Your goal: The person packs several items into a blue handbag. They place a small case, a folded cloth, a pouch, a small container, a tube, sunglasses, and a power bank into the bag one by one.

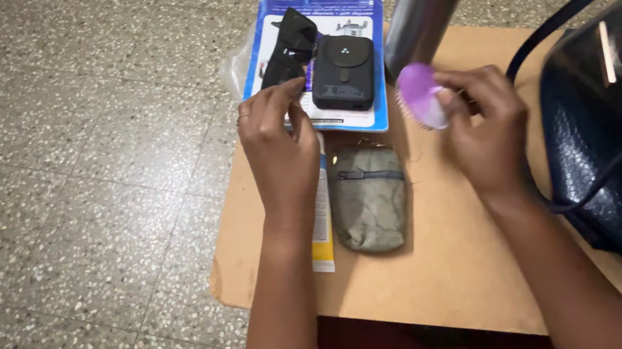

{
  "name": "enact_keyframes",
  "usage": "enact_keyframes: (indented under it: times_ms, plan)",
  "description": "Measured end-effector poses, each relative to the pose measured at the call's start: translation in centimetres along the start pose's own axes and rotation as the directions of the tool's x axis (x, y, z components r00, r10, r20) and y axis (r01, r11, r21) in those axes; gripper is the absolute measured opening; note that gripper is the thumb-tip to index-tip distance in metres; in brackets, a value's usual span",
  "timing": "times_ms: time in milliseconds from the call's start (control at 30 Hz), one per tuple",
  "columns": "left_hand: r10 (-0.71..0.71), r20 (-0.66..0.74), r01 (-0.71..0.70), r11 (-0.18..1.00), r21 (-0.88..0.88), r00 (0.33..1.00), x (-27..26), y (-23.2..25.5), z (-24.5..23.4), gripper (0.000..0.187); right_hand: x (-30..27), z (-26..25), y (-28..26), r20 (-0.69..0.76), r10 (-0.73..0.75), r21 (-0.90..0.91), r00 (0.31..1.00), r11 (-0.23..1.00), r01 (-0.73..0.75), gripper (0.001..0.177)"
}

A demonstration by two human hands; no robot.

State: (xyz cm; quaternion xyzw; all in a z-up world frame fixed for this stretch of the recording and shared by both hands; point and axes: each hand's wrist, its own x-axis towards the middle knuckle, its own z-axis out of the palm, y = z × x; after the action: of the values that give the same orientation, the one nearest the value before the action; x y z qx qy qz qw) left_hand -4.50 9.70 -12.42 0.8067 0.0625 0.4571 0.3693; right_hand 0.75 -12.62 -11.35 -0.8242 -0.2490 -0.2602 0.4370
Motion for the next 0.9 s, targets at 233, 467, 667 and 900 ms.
enact_keyframes:
  times_ms: [233, 467, 667, 900]
  plan:
    - [0.012, 0.004, -0.011, 1.000, -0.017, 1.000, 0.0, 0.1, 0.0, 0.024, -0.2, 1.7, 1.4, 0.081, -0.061, -0.197, 0.995, 0.978, 0.076, 0.021]
    - [0.008, 0.006, -0.008, 1.000, -0.021, 1.000, -0.1, 0.0, 0.2, 0.025, -0.2, 0.8, -2.1, 0.168, 0.227, -0.318, 0.959, 0.934, -0.166, 0.021]
    - [0.025, 0.008, -0.024, 1.000, -0.010, 1.000, -0.1, 0.0, 0.2, 0.024, -1.9, 0.8, -6.2, 0.474, 0.472, -0.384, 0.744, 0.871, -0.308, 0.078]
    - [0.010, 0.018, -0.010, 1.000, -0.026, 1.000, 0.0, 0.3, 0.0, 0.026, -2.3, 2.2, -5.9, 0.556, 0.444, -0.366, 0.703, 0.890, -0.272, 0.109]
